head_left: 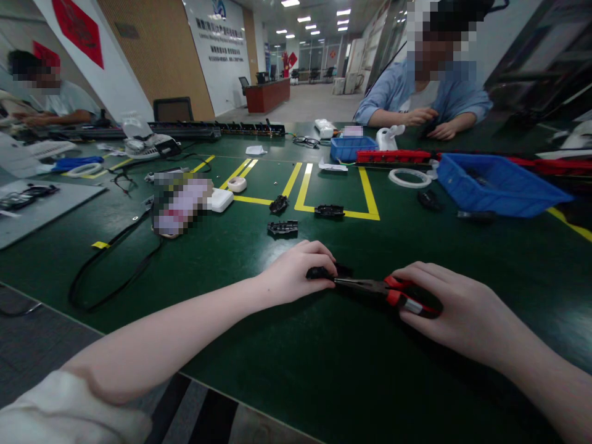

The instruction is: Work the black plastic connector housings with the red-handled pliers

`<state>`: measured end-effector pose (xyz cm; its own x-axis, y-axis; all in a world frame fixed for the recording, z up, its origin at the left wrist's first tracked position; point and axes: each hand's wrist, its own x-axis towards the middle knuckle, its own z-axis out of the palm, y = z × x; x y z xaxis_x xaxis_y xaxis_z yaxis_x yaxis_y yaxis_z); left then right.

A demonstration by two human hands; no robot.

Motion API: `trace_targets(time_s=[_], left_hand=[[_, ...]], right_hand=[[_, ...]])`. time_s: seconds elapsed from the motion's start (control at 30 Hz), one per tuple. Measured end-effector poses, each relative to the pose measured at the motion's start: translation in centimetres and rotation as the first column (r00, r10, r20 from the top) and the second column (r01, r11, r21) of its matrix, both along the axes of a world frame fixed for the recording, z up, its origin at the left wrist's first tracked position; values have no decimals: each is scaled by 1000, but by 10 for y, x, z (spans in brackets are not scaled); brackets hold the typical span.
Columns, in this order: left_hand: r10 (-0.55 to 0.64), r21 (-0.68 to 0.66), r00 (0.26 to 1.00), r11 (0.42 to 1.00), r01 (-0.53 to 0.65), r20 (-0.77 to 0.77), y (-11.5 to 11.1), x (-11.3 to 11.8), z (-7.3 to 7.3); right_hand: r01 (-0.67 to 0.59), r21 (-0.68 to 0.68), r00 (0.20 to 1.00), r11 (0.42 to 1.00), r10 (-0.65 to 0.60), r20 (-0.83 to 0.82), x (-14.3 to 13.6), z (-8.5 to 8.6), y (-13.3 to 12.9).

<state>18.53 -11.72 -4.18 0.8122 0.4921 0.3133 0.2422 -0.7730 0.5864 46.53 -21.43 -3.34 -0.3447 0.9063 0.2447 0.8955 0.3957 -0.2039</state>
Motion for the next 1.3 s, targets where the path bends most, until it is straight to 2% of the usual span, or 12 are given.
trace_targets(time_s=[0.3,0.53,0.73,1.0,1.13,1.3], left_hand=[[-58,-50,998,997,58,-8,1,0,1],[-39,-94,998,995,42,40,1,-1,1],[-28,-78,999,997,30,31,0,-1,1],[-43,52,999,998,43,7,-3,-1,-1],[-59,70,998,996,58,10,-1,-2,-3],[20,193,998,981,-32,62,-12,5,10]], right_hand=[[19,-83,1000,996,-21,-15,-2,1,-3],[16,42,1000,999,-17,22,2,3,-1],[-14,67,998,998,9,65,4,1,-1],[-80,183,985,980,49,167,-2,3,-1],[-116,235,977,965,68,203,-4,3,-2],[-118,249,974,961,62,218,-6,5,-2]])
